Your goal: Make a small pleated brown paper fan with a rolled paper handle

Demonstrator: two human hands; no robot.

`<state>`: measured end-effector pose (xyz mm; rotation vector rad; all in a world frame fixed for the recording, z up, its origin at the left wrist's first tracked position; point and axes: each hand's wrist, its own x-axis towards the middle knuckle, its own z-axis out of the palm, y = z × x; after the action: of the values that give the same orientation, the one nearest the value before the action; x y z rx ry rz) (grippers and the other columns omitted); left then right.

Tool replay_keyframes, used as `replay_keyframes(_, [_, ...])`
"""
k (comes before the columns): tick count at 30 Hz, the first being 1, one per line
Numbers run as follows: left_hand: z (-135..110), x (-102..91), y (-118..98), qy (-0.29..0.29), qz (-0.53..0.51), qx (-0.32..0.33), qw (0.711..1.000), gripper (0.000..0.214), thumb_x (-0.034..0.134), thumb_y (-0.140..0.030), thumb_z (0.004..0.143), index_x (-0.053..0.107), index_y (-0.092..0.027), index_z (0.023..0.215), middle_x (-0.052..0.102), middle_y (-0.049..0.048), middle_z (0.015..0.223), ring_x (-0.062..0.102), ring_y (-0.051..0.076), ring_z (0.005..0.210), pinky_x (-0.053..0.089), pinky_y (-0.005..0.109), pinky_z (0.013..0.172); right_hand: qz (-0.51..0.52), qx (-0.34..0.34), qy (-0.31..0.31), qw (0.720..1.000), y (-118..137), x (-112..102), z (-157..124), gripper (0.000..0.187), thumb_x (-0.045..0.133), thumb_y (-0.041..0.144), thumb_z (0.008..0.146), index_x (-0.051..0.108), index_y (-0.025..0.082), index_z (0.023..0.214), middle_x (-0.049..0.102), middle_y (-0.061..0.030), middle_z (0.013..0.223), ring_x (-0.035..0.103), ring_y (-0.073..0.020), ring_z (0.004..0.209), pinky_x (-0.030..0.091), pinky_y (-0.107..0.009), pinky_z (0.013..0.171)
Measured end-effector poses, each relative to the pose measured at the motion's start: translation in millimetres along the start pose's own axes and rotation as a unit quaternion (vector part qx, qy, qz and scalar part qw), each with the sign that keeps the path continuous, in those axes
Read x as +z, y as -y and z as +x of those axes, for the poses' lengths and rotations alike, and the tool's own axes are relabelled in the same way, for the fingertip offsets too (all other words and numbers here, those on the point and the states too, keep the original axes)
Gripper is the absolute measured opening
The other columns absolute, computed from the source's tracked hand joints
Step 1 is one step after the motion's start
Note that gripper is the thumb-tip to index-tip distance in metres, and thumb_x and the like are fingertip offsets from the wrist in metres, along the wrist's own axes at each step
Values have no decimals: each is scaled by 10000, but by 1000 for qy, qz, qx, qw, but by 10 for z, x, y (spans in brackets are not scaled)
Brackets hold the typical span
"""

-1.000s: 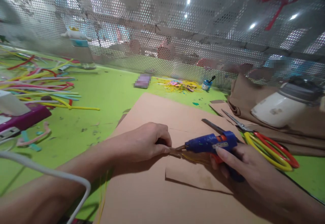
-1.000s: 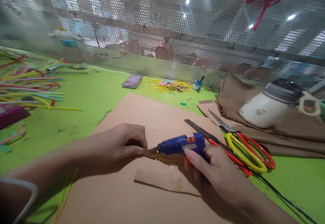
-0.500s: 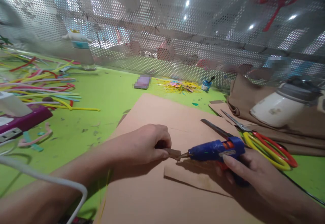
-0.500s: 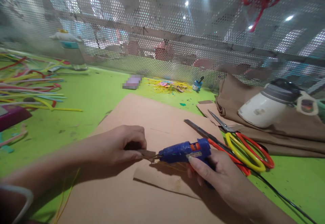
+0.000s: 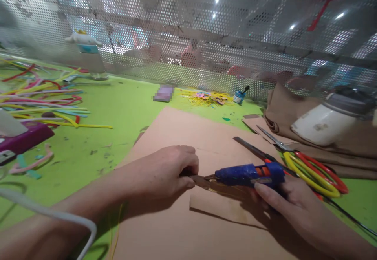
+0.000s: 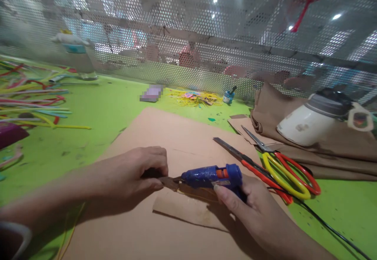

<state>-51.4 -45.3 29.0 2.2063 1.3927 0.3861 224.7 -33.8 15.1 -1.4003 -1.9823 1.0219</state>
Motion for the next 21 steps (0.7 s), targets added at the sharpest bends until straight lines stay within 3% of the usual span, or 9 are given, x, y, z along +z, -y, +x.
replay_keyframes(11, [-8,3,3,7,-14,-8,1000,62,585,-174,788,575,-233,772,585,-36,834,502,136,740,347,267,621,26,12,8,1000,14,44,-32,391,579,598,840,643,237,704,596,-22,617,525,-192,581,453,-268,504])
replay_keyframes(21, [-2,1,2,5,-14,-31,999,75,584,-156,758,576,-230,765,588,-38,807,509,136,720,351,259,602,-32,-74,11,997,-26,-5,25,415,538,508,907,528,233,597,515,14,534,467,-157,505,388,-244,429])
